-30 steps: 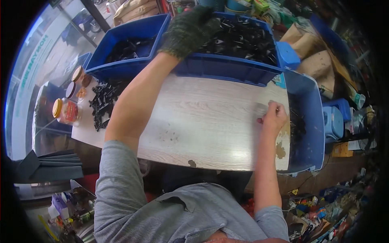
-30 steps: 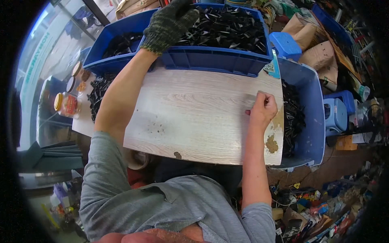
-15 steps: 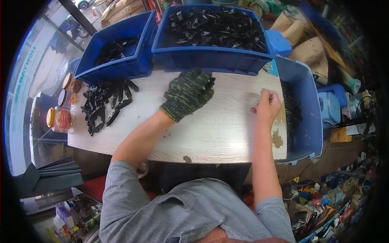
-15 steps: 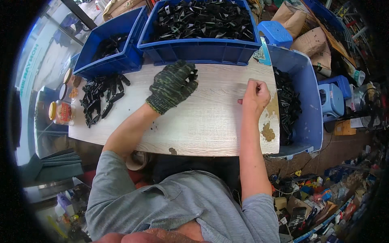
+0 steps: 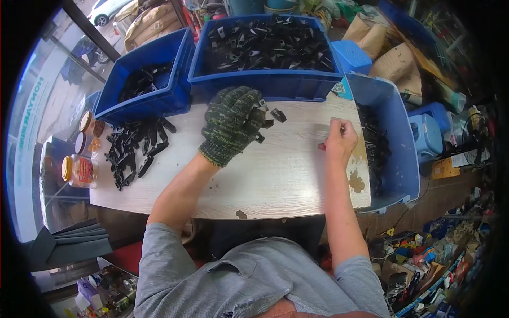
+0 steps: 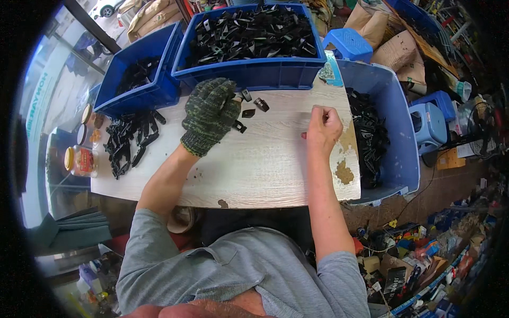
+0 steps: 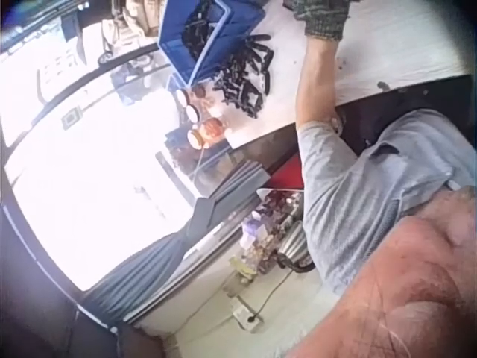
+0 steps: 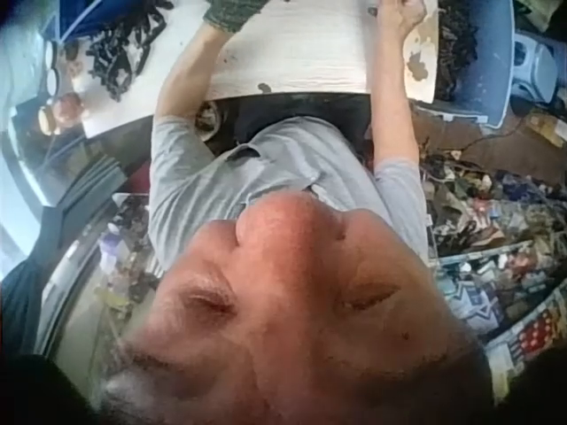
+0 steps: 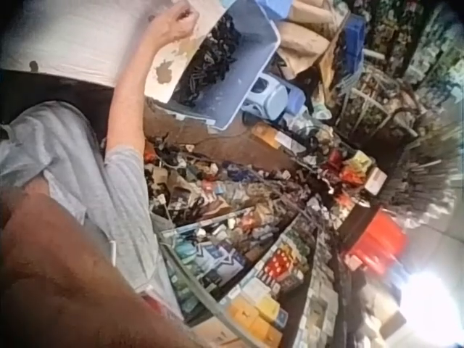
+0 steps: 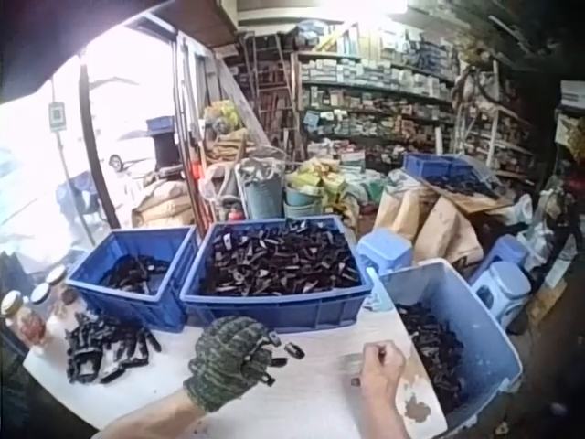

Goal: Sorting and inspecting small black plastic components on a workbench.

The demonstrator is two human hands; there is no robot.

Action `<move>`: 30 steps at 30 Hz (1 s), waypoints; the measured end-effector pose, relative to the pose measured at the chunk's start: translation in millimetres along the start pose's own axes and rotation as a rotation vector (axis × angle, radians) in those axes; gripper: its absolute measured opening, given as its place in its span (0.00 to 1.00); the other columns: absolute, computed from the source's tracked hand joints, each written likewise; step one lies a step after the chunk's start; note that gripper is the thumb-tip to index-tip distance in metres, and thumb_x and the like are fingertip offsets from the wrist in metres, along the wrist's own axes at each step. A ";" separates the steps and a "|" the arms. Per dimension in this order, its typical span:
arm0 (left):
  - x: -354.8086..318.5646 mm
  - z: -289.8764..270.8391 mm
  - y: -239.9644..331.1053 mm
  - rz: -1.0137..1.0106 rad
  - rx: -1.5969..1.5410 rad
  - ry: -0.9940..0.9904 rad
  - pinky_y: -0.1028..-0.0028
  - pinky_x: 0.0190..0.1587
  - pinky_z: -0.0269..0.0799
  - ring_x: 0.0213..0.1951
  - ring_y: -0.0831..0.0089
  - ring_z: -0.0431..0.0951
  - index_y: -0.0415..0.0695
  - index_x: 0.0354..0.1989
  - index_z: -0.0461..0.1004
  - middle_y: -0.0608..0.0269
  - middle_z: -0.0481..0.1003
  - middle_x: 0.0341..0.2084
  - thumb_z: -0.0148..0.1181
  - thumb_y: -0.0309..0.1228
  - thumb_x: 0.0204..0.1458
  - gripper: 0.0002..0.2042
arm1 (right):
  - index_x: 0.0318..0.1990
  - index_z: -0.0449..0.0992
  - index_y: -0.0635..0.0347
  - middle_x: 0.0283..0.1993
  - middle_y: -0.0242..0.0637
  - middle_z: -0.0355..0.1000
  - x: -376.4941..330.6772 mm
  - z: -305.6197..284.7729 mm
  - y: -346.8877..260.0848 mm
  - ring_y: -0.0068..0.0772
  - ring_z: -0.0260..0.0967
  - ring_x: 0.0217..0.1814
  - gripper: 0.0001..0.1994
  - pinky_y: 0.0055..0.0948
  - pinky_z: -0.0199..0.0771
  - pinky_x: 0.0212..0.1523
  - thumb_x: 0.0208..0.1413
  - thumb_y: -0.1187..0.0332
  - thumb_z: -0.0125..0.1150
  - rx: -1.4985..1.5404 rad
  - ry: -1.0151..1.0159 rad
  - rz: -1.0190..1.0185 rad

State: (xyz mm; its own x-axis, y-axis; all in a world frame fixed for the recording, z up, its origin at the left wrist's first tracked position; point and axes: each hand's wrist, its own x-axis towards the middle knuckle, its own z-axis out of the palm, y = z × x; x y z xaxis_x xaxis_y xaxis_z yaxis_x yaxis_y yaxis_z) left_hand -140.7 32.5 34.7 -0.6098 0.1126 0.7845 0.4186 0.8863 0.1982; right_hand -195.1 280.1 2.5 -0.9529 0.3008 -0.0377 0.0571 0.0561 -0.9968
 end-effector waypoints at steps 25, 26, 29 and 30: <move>163.9 38.9 -52.8 -0.386 0.362 -0.691 0.52 0.62 0.65 0.60 0.51 0.70 0.59 0.60 0.72 0.50 0.70 0.59 0.56 0.58 0.50 0.30 | 0.35 0.75 0.59 0.18 0.29 0.62 1.9 -0.1 6.3 0.20 0.57 0.15 0.08 0.28 0.69 0.14 0.58 0.64 0.58 -0.005 0.004 0.057; 162.5 39.9 -54.7 -0.389 0.363 -0.694 0.52 0.62 0.65 0.60 0.51 0.70 0.59 0.60 0.72 0.50 0.70 0.59 0.56 0.58 0.50 0.30 | 0.35 0.74 0.59 0.18 0.29 0.62 2.5 -0.9 6.5 0.20 0.57 0.15 0.08 0.28 0.69 0.15 0.58 0.64 0.57 -0.004 0.002 0.055; 154.3 41.8 -61.8 -0.301 0.325 -0.642 0.53 0.62 0.66 0.59 0.51 0.72 0.56 0.63 0.69 0.49 0.71 0.59 0.55 0.60 0.53 0.32 | 0.35 0.74 0.59 0.18 0.29 0.61 2.9 -3.1 8.1 0.20 0.57 0.15 0.08 0.28 0.69 0.15 0.58 0.64 0.57 -0.001 -0.018 0.055; 150.7 42.4 -64.8 -0.314 0.336 -0.644 0.53 0.62 0.66 0.59 0.51 0.72 0.56 0.63 0.69 0.49 0.71 0.59 0.55 0.60 0.53 0.32 | 0.34 0.74 0.58 0.18 0.28 0.61 3.7 -2.6 9.5 0.20 0.57 0.15 0.08 0.28 0.69 0.15 0.58 0.63 0.57 -0.014 -0.011 0.046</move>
State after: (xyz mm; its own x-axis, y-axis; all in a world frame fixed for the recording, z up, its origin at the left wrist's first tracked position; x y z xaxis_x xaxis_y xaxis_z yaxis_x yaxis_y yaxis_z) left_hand -288.3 11.1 115.3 -0.9783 -0.0178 0.2065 -0.0001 0.9963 0.0854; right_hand -197.3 284.2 -6.9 -0.9525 0.2925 -0.0844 0.1050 0.0554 -0.9929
